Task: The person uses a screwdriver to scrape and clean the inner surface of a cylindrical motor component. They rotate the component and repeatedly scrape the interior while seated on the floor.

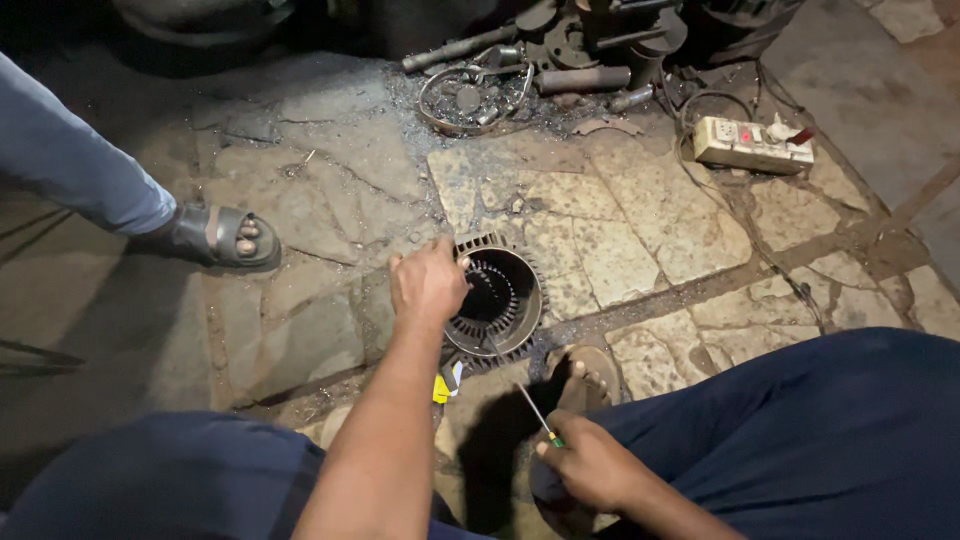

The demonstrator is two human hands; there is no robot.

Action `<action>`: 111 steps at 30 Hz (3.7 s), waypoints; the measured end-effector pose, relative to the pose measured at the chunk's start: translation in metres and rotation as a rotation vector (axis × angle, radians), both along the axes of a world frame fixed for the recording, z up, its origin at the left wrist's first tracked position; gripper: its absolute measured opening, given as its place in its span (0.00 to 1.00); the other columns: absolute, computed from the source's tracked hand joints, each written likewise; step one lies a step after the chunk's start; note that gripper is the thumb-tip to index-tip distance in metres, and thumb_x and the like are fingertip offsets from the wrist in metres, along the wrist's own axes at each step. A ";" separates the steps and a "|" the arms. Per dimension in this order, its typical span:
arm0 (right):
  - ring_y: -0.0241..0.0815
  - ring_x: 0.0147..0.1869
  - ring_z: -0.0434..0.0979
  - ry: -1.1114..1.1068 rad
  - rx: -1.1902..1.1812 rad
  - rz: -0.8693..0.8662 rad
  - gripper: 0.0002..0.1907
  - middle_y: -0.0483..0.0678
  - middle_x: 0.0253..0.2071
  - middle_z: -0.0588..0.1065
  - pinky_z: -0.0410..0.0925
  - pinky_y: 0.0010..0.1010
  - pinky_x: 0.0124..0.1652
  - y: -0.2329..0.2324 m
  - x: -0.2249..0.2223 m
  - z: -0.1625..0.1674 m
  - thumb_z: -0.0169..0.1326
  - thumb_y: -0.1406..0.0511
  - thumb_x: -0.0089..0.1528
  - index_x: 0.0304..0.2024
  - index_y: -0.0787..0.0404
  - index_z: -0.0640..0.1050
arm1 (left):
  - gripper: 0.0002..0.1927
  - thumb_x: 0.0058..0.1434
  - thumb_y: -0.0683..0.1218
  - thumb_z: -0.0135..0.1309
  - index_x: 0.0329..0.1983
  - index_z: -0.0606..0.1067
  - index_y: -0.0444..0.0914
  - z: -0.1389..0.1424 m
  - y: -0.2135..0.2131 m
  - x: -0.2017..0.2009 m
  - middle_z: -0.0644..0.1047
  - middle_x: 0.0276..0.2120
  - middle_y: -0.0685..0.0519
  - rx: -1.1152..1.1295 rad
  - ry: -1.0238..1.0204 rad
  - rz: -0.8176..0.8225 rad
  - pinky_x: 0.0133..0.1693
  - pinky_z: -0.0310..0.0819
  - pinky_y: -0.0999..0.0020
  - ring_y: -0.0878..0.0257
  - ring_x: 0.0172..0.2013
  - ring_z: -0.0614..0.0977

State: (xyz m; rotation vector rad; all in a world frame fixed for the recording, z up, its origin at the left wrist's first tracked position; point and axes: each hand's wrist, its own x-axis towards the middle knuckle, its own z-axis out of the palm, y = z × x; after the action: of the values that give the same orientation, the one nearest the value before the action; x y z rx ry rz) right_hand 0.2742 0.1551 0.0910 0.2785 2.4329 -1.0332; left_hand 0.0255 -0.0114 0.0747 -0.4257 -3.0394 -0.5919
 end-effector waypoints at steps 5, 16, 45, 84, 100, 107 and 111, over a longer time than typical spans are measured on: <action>0.56 0.46 0.80 0.039 -0.088 -0.045 0.14 0.60 0.38 0.78 0.70 0.42 0.47 0.009 0.002 -0.036 0.56 0.60 0.60 0.40 0.66 0.75 | 0.20 0.65 0.58 0.54 0.53 0.75 0.42 0.001 -0.001 0.001 0.81 0.46 0.45 -0.018 0.006 0.012 0.54 0.65 0.44 0.47 0.46 0.83; 0.58 0.32 0.71 -0.213 -0.298 -0.449 0.16 0.57 0.28 0.73 0.62 0.49 0.35 -0.027 -0.039 0.000 0.57 0.60 0.62 0.40 0.70 0.75 | 0.18 0.65 0.57 0.53 0.51 0.75 0.42 0.003 -0.003 0.008 0.81 0.46 0.48 0.038 -0.007 -0.010 0.55 0.63 0.45 0.48 0.48 0.82; 0.42 0.14 0.65 -0.373 -0.454 -0.310 0.10 0.48 0.19 0.69 0.59 0.31 0.14 -0.006 -0.035 0.023 0.53 0.62 0.65 0.38 0.64 0.78 | 0.19 0.65 0.58 0.54 0.50 0.75 0.41 0.009 -0.006 0.004 0.82 0.42 0.45 0.027 0.064 -0.003 0.52 0.65 0.44 0.46 0.43 0.83; 0.62 0.56 0.78 0.077 -0.038 -0.086 0.22 0.66 0.46 0.78 0.70 0.47 0.54 -0.054 -0.054 -0.008 0.56 0.63 0.57 0.51 0.66 0.69 | 0.24 0.63 0.59 0.53 0.57 0.73 0.42 0.003 -0.038 0.012 0.79 0.52 0.42 0.126 -0.108 0.196 0.51 0.71 0.42 0.39 0.50 0.80; 0.59 0.50 0.81 -0.188 0.613 0.474 0.20 0.59 0.43 0.79 0.73 0.49 0.48 -0.063 -0.075 0.082 0.56 0.62 0.59 0.53 0.60 0.74 | 0.23 0.54 0.43 0.51 0.55 0.74 0.38 -0.004 -0.049 0.024 0.78 0.55 0.44 0.164 0.033 0.119 0.55 0.68 0.40 0.43 0.54 0.77; 0.53 0.48 0.82 -0.017 0.788 0.517 0.27 0.51 0.44 0.81 0.74 0.46 0.44 -0.001 -0.098 0.141 0.51 0.64 0.59 0.61 0.42 0.73 | 0.24 0.56 0.43 0.51 0.58 0.74 0.42 -0.008 -0.051 0.012 0.79 0.53 0.45 0.157 -0.081 0.161 0.58 0.67 0.43 0.44 0.55 0.79; 0.53 0.50 0.81 0.007 0.924 0.502 0.34 0.52 0.45 0.80 0.73 0.46 0.45 0.013 -0.126 0.155 0.51 0.67 0.55 0.65 0.38 0.73 | 0.34 0.56 0.42 0.50 0.69 0.67 0.50 -0.007 -0.054 0.001 0.78 0.52 0.41 0.178 -0.224 0.200 0.57 0.67 0.45 0.41 0.53 0.78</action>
State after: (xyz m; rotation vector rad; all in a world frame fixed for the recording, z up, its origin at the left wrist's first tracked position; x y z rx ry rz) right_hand 0.1484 0.1679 0.2462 -0.0565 2.6148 0.3337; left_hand 0.0265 -0.0656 0.0679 -0.0508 -3.1412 -0.9440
